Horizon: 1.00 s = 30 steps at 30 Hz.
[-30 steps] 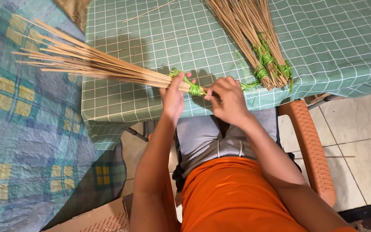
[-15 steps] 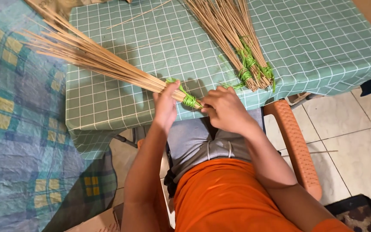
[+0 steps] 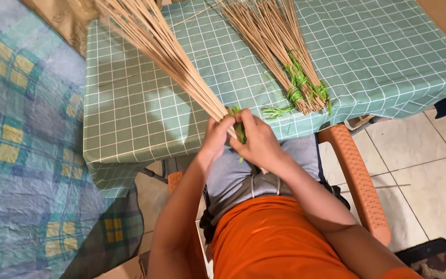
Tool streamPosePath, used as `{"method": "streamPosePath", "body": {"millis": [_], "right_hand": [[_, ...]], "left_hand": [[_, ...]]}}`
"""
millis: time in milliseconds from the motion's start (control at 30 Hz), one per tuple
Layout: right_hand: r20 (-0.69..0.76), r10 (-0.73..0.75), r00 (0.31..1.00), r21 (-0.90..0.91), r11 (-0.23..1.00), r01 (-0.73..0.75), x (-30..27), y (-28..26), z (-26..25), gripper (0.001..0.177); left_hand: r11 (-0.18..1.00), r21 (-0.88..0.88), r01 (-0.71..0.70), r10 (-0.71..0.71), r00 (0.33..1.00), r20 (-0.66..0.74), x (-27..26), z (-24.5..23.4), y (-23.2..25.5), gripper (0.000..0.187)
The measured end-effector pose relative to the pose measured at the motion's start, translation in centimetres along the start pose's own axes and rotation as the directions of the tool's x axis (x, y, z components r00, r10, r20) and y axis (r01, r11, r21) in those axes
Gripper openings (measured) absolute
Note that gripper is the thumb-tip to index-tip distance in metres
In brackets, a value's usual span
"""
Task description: The person is gathering long thin sticks and tying them into bundles using green flexible strips on a table.
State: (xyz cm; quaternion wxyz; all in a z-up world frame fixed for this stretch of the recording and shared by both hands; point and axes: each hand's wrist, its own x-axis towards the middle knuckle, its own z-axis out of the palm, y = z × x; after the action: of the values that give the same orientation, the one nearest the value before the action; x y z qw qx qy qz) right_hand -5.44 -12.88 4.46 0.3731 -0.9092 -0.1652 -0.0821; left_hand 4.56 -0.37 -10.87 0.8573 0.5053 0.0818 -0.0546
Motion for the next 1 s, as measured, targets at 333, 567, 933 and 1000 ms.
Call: {"method": "streamPosePath", "body": {"millis": [333,567,933,1000], "right_hand": [[-0.221,-0.26,0.94,-0.376,0.912,0.164,5.9,8.4,-1.2,0.054],[-0.164,-0.325,0.931,-0.624,0.766,0.157,9.2,15.6,-2.0,0.04],[-0.104,-0.366,0.925,-0.841,0.528,0.114,9.5,16.4,-5.6,0.05],[-0.147,-0.252,0.956,-0.776,0.629,0.047,9.8,17.8,-5.5,0.05]], "left_hand": [[0.988,0.011,-0.155,0.154,0.986,0.058,-7.1,4.2,11.2,0.063],[0.974,-0.064,-0.218,0.22,0.975,0.016,-5.9,3.2,11.5,0.045],[0.963,-0.138,-0.23,0.225,0.973,-0.046,-4.6,1.5,10.6,0.03],[0.966,-0.14,-0.218,0.21,0.975,-0.07,-5.0,1.7,11.0,0.026]]}}
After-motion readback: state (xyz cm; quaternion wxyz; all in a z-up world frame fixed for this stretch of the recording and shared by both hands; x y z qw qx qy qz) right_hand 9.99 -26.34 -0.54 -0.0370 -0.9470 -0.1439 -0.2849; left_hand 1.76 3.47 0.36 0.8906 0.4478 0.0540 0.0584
